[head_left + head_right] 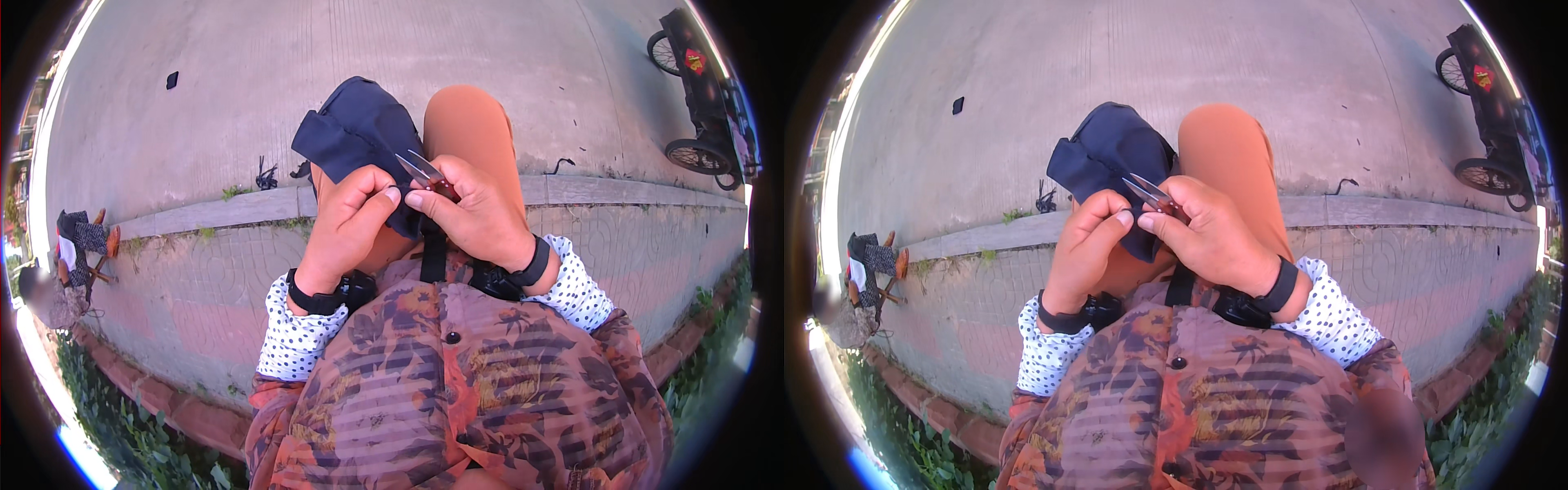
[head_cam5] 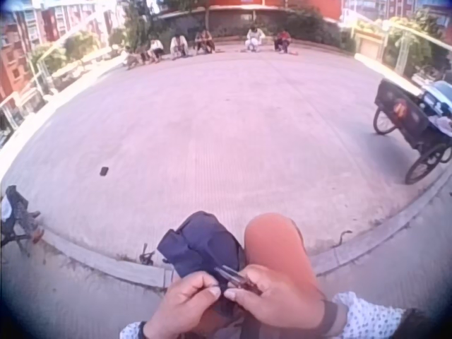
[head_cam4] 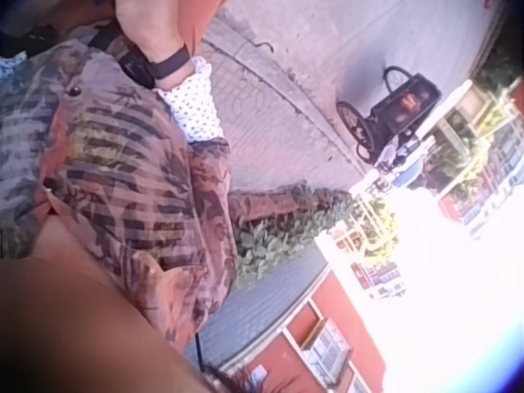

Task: Using small snips to trim edges or threads on a dark blue fabric or leather piece.

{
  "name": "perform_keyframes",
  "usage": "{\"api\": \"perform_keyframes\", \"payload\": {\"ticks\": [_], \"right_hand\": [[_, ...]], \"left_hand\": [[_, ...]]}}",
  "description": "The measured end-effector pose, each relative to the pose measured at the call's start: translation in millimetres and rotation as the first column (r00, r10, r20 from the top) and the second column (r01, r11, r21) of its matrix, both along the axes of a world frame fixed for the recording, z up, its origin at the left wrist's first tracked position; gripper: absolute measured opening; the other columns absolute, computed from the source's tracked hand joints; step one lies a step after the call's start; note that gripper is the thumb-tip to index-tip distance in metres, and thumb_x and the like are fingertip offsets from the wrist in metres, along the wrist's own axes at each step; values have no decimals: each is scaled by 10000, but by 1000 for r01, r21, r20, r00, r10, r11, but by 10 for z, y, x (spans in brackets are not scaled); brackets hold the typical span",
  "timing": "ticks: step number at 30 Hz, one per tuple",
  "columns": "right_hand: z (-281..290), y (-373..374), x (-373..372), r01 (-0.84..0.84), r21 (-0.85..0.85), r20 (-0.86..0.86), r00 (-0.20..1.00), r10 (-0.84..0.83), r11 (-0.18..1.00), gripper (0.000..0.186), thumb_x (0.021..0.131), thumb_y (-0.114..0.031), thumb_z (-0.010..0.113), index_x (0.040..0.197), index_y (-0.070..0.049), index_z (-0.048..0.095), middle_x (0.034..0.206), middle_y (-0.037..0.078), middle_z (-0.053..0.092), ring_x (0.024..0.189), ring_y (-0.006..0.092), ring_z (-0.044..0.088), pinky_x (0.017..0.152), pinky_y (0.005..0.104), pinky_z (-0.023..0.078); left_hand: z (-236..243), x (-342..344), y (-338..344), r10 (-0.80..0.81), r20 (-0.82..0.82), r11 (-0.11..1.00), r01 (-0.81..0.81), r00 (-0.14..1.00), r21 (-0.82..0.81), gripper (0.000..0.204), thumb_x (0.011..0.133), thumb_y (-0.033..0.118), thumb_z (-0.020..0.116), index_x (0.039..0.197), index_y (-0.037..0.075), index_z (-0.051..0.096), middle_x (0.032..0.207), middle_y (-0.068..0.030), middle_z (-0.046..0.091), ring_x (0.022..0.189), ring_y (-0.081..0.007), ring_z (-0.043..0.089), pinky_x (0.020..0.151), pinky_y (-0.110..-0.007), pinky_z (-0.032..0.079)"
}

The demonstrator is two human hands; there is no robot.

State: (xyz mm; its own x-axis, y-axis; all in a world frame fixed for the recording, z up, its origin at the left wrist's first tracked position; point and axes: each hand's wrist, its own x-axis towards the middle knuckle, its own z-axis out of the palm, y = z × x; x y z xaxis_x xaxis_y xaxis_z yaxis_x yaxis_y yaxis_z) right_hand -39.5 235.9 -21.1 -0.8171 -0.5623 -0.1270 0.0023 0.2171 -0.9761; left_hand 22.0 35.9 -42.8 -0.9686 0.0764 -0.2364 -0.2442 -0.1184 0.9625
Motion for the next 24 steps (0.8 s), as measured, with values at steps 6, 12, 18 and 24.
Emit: {"api": "perform_keyframes", "payload": {"ticks": [6,12,18,24], "right_hand": [[97,-57,-67,20,-34,225,974,-11,999,203,981,-159,713,1080,-2,631,864,-21,593,785,50,542,690,245,480],[-33,-80,-170,61,-201,548,834,60,978,178,998,-159,689,1076,-26,600,856,-33,568,665,34,486,571,219,420],[-143,-70,-240,126,-303,653,749,109,945,151,1006,-149,676,1066,-43,587,869,-26,556,634,43,469,546,216,412],[-166,-73,-276,77,-253,628,772,103,964,145,1014,-162,671,1046,-45,592,862,-36,550,641,44,460,557,219,414]], "left_hand": [[6,39,10,66,7,996,-66,998,67,61,1018,67,535,964,56,563,945,52,500,871,-37,460,791,-212,398],[5,-5,-10,116,15,983,-117,993,141,93,1015,68,527,930,41,548,886,56,476,822,-43,406,736,-221,363],[53,-48,-53,40,62,981,-51,997,185,70,1029,82,490,992,49,539,946,13,487,855,-68,457,794,-240,386],[133,-62,-20,41,90,990,-53,995,131,72,1040,116,536,1007,53,551,956,28,497,845,-53,459,764,-216,384]]}}
